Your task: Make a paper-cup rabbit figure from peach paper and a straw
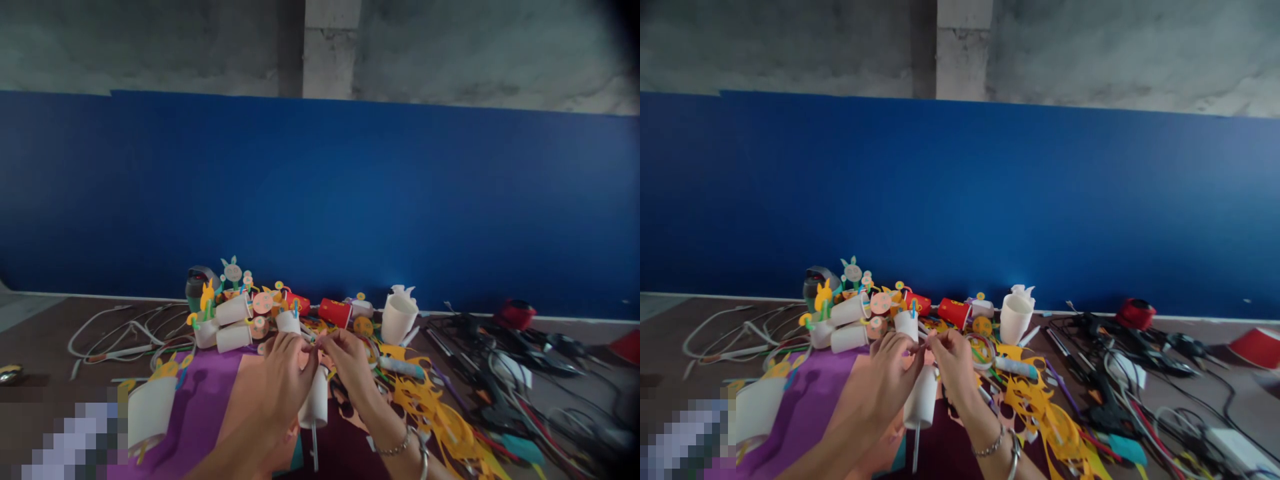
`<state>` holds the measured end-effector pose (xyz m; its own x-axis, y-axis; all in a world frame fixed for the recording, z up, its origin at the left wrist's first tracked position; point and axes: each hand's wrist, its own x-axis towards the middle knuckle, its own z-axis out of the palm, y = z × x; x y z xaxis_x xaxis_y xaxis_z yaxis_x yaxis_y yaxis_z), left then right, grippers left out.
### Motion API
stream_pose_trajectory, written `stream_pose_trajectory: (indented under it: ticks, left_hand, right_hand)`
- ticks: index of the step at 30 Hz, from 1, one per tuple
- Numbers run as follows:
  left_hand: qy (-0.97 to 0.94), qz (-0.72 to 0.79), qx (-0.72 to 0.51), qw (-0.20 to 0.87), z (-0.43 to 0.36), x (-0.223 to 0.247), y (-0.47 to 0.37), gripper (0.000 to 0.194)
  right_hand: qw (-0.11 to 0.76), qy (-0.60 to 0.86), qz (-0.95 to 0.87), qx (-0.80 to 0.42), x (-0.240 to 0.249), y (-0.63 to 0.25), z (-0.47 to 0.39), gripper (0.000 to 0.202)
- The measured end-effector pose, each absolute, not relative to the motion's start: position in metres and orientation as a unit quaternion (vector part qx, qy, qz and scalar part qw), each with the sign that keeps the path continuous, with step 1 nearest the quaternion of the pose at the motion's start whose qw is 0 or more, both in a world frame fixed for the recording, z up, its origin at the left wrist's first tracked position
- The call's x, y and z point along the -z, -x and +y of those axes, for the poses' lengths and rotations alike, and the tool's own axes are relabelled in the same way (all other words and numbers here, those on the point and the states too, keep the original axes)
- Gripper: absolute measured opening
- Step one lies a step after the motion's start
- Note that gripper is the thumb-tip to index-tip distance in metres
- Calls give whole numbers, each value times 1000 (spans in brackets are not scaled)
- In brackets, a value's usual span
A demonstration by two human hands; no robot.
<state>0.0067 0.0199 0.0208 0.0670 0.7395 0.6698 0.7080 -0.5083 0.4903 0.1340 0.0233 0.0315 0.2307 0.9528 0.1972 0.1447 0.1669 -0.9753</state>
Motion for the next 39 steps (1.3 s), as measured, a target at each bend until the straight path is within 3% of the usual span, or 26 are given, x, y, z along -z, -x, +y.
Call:
stream_pose_trajectory:
  ticks: [15, 27, 33, 39]
  left_hand:
    - [-744, 492, -452, 10, 25, -18, -7, 23]
    - [-705, 479, -490, 183, 32, -22, -7, 24]
    - [-679, 471, -495, 268, 34, -21, -7, 20]
    - [-708, 473, -490, 185, 35, -19, -7, 15]
  right_hand:
    - [556, 538, -524, -355, -38, -134, 19, 24]
    - [568, 528, -516, -363, -30, -144, 30, 20]
    - [563, 528, -525, -359, -27, -144, 31, 31]
    - [564, 524, -518, -372, -26, -143, 30, 29]
